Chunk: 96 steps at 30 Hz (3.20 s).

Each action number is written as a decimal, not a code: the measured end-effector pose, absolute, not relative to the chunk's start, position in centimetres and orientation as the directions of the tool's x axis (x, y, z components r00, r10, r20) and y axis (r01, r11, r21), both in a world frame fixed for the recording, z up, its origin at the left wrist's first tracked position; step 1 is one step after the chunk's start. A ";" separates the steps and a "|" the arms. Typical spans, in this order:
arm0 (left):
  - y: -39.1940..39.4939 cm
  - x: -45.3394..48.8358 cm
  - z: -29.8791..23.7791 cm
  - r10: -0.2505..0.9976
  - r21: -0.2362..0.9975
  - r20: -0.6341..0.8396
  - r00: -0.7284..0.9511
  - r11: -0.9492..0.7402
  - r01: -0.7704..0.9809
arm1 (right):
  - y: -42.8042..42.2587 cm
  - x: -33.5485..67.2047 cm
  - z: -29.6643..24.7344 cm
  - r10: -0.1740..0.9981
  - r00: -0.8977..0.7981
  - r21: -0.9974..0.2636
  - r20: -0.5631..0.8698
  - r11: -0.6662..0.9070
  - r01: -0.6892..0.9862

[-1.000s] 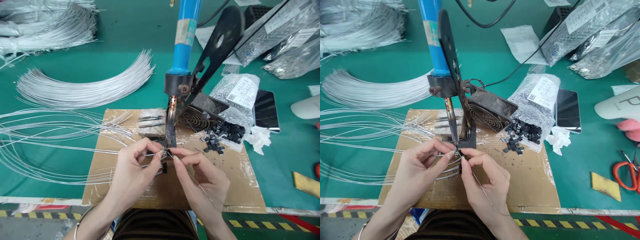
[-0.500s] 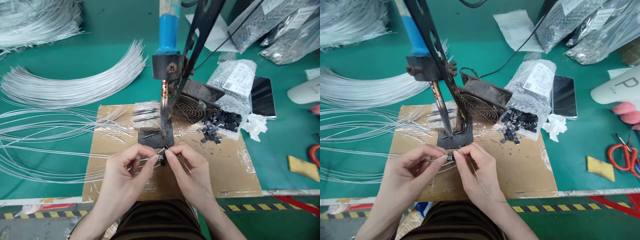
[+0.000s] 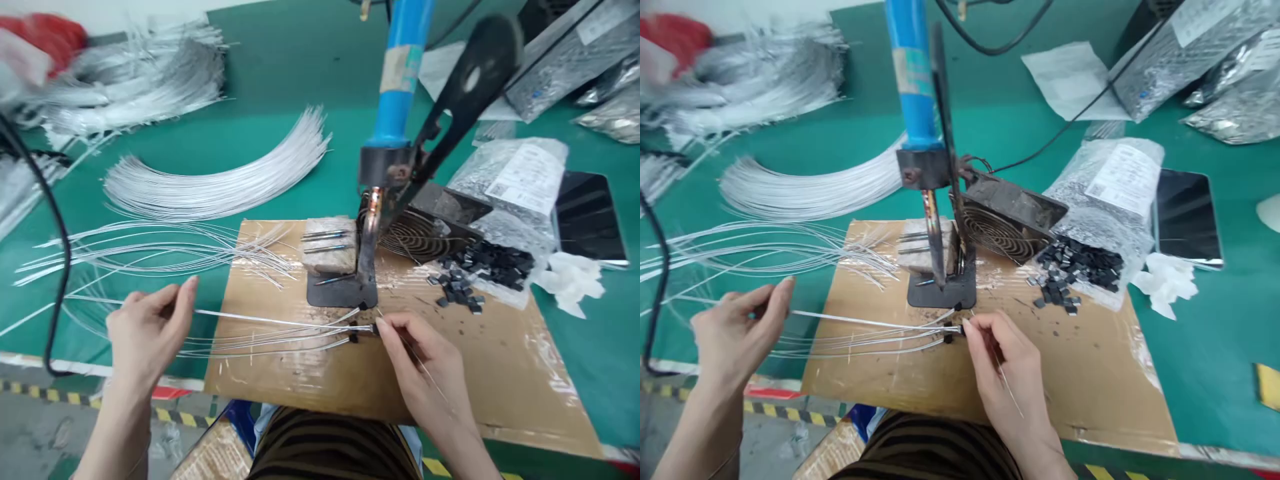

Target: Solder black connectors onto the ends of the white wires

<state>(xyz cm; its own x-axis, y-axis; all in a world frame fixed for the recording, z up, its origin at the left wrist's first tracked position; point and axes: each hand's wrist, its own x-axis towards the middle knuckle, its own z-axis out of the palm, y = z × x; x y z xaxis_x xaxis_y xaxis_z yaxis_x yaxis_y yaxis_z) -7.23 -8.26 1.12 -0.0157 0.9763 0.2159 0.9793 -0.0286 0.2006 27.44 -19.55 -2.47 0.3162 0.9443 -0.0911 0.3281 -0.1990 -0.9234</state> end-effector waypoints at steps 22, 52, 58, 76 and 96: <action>-11.5 -11.0 0.4 0.848 0.260 0.525 0.079 -0.248 0.933 | -20.3 27.1 -3.8 0.928 0.373 -0.873 0.002 -0.181 0.453; -13.0 -8.3 -0.4 0.868 0.188 0.201 0.455 -0.490 0.851 | -19.8 27.0 -3.6 0.956 0.112 -0.777 0.272 0.149 0.612; -13.5 -2.2 0.1 0.772 0.323 0.154 0.617 -0.630 0.707 | -21.1 26.9 -2.9 0.957 0.276 -0.947 -0.088 -0.166 0.274; -14.1 4.5 -1.8 0.738 0.498 0.183 0.650 -0.640 0.585 | -20.8 27.1 -3.2 0.974 0.197 -0.967 -0.109 -0.150 0.208; -3.4 -5.5 -0.5 0.732 -0.150 0.179 0.657 -0.640 0.754 | -21.7 30.3 -4.8 0.915 0.400 -0.916 -0.058 -0.208 0.343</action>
